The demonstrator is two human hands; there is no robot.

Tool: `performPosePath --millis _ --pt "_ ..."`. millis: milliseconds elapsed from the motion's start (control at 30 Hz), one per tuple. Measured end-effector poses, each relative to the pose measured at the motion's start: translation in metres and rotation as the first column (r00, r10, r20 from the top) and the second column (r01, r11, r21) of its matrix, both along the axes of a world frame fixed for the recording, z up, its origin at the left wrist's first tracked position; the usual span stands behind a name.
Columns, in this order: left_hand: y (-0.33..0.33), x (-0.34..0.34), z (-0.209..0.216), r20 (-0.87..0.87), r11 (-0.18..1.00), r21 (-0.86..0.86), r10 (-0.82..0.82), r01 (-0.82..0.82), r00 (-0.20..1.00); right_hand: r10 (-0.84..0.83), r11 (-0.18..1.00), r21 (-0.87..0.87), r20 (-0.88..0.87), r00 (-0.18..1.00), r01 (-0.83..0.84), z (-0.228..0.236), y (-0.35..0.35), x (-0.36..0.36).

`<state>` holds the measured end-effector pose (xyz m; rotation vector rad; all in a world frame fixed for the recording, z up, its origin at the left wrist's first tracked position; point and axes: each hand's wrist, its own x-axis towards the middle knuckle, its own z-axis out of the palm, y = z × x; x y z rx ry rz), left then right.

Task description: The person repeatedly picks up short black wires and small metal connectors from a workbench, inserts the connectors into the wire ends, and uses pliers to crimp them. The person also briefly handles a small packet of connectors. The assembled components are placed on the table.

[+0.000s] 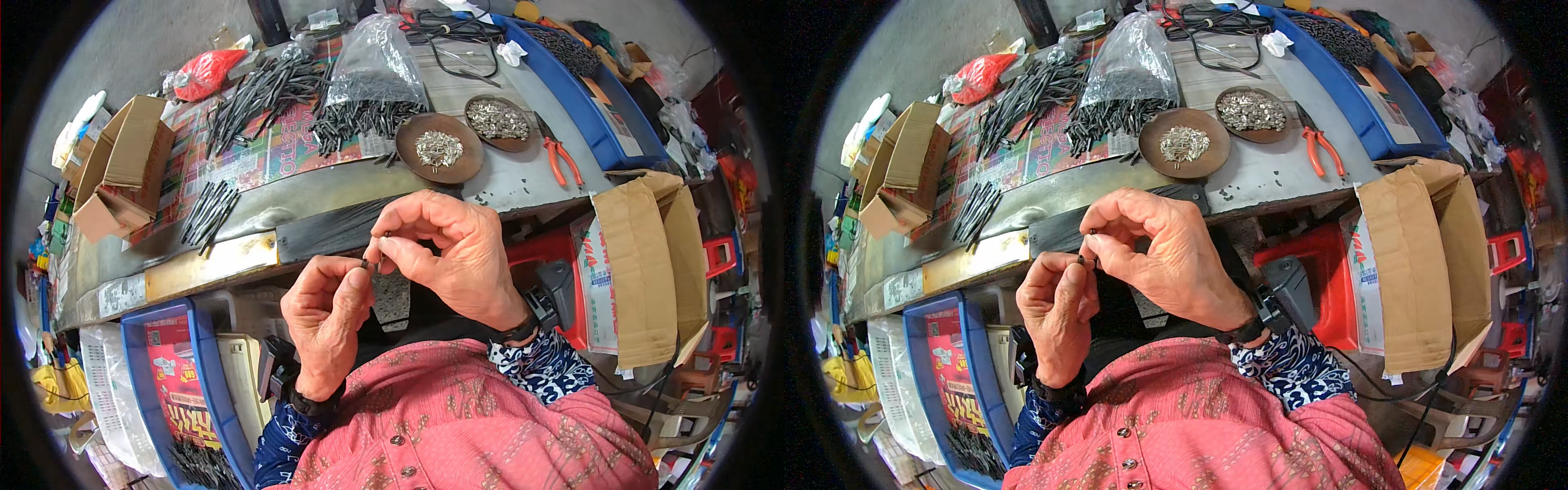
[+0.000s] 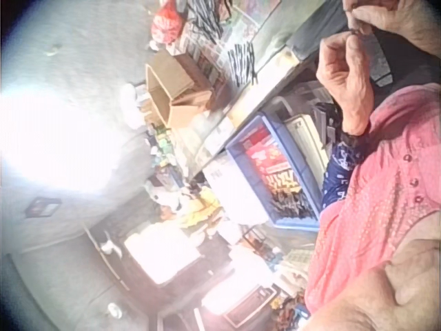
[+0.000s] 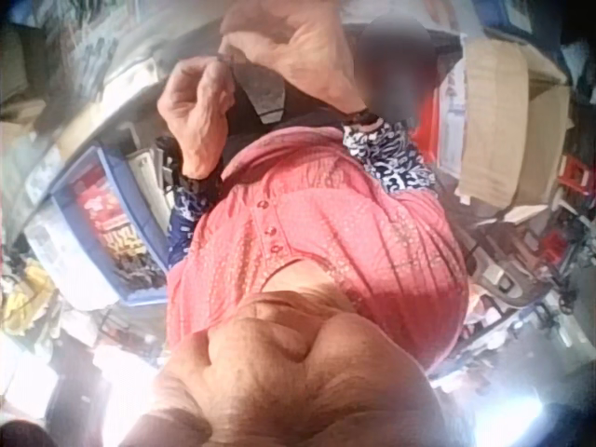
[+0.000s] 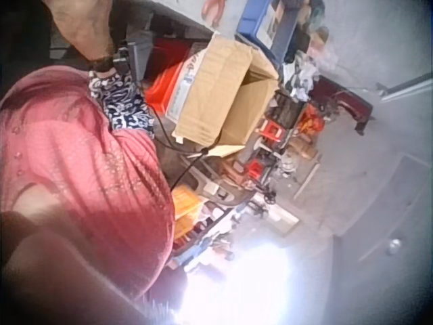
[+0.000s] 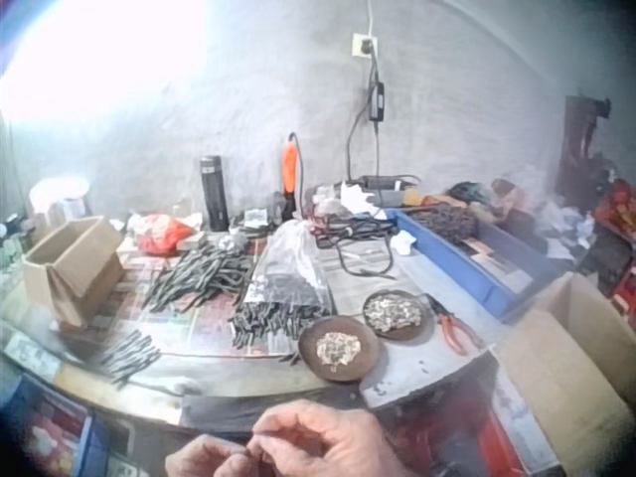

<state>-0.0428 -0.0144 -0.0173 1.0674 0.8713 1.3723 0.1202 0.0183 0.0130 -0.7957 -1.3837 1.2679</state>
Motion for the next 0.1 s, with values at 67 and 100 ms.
performPosePath --millis 67,100 --pt "-0.0017 0.0017 0.0006 -0.001 1.000 0.017 0.009 -0.009 1.000 -0.003 0.998 -0.058 -0.100 0.995 -0.003 -0.0018 -0.0027 -0.0013" --pt "-0.0021 0.0019 0.0011 -0.011 1.000 0.019 0.012 -0.011 1.000 -0.005 0.998 -0.061 -0.116 0.993 -0.002 -0.0025 -0.0032 -0.0014"
